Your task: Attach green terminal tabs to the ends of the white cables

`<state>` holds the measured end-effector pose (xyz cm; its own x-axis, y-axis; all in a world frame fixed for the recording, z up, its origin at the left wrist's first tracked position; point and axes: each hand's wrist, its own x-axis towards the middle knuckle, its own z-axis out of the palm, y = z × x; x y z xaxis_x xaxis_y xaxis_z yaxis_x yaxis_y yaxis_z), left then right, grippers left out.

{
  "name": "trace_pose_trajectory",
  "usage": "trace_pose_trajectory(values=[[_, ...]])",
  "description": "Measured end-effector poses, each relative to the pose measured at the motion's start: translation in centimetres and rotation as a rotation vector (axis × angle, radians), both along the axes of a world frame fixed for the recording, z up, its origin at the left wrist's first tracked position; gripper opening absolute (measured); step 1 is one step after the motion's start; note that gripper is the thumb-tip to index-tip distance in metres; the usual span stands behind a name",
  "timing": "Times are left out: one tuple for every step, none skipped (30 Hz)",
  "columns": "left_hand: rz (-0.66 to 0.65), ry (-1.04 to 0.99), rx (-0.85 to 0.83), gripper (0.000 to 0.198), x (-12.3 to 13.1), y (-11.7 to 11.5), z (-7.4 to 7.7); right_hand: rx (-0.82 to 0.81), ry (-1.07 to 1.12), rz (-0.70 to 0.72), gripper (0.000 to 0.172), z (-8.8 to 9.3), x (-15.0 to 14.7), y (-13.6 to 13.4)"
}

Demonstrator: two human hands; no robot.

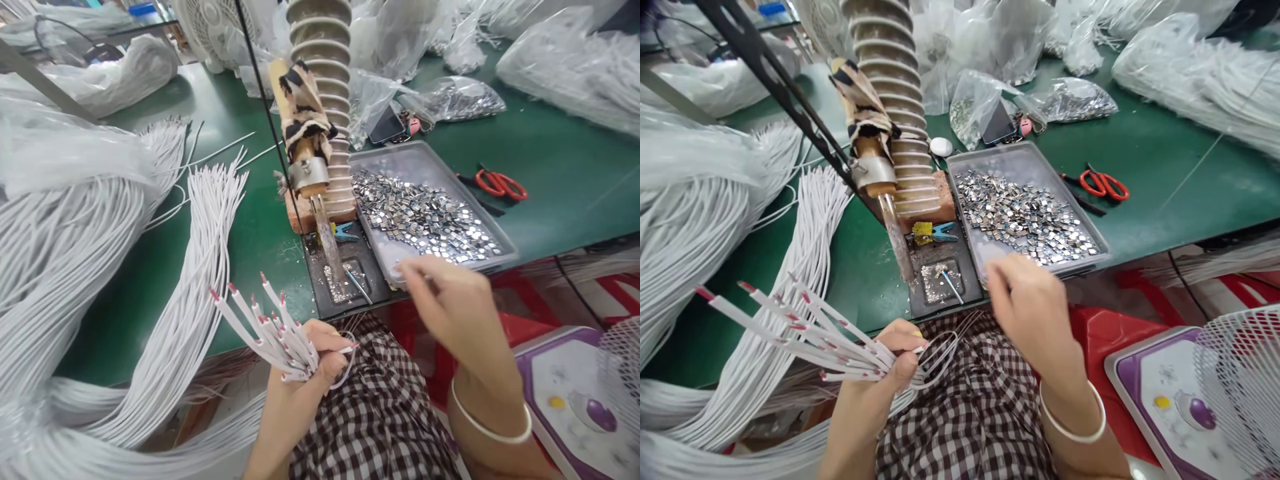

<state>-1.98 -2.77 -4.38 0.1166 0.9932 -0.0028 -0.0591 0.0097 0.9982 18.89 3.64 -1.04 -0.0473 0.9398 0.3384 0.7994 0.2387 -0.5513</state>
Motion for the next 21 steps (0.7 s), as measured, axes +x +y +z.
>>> trace_pose_trajectory(values=[[0.01,-0.022,-0.034,0.011,0.1,0.0,0.0,0.015,-0.154,-0.164,0.024,-0.2,0.8,1.2],[0.027,-0.046,-0.066,0.011,0.2,0.0,0.0,-0.02,-0.258,-0.268,0.025,-0.4,1.5,2.4],[0.039,-0.064,-0.09,0.01,0.4,0.0,0.0,-0.06,-0.31,-0.315,0.022,-0.6,2.1,3.6],[0.051,-0.072,-0.101,0.01,0.5,0.1,-0.1,-0.083,-0.327,-0.317,0.017,-0.8,2.6,4.5],[0.066,-0.069,-0.102,0.01,0.6,0.2,-0.1,-0.101,-0.325,-0.295,0.013,-0.9,2.9,5.2],[0.077,-0.059,-0.099,0.01,0.7,0.3,0.0,-0.102,-0.309,-0.261,0.01,-1.0,3.0,5.7],[0.087,-0.045,-0.097,0.011,0.8,0.4,0.0,-0.093,-0.288,-0.228,0.008,-1.0,3.0,5.8],[0.097,-0.033,-0.098,0.012,0.8,0.6,0.0,-0.082,-0.267,-0.205,0.008,-1.0,2.9,5.6],[0.111,-0.022,-0.101,0.014,0.8,0.8,0.1,-0.068,-0.248,-0.192,0.007,-0.9,2.7,5.2],[0.122,-0.013,-0.103,0.016,0.8,0.9,0.3,-0.045,-0.209,-0.18,0.005,-0.7,2.3,4.6],[0.121,-0.006,-0.102,0.017,0.9,1.0,0.4,-0.015,-0.139,-0.16,0.002,-0.5,1.9,3.8],[0.118,0.002,-0.097,0.017,0.9,1.1,0.6,0.012,-0.047,-0.127,0.002,-0.3,1.5,2.9],[0.114,0.008,-0.088,0.017,0.9,1.2,0.8,0.039,0.105,-0.063,0.003,-0.1,0.9,1.9],[0.108,0.013,-0.079,0.015,1.0,1.3,1.1,0.038,0.262,0.027,0.003,0.1,0.3,1.0],[0.101,0.017,-0.067,0.014,1.1,1.3,1.3,-0.001,0.379,0.122,0.007,0.3,-0.4,0.1],[0.094,0.019,-0.054,0.013,1.2,1.4,1.5,-0.053,0.462,0.208,0.01,0.4,-1.1,-0.6],[0.091,0.02,-0.043,0.013,1.2,1.4,1.7,-0.099,0.513,0.261,0.012,0.4,-1.7,-1.2],[0.089,0.019,-0.034,0.013,1.3,1.4,1.8,-0.137,0.54,0.292,0.012,0.3,-2.3,-1.6],[0.087,0.018,-0.028,0.012,1.4,1.5,1.9,-0.157,0.556,0.301,0.012,0.2,-2.7,-1.8],[0.086,0.016,-0.024,0.012,1.5,1.6,2.0,-0.165,0.567,0.296,0.011,0.0,-3.0,-1.9],[0.089,0.014,-0.024,0.012,1.5,1.7,2.0,-0.168,0.575,0.288,0.011,-0.1,-3.2,-1.9]])
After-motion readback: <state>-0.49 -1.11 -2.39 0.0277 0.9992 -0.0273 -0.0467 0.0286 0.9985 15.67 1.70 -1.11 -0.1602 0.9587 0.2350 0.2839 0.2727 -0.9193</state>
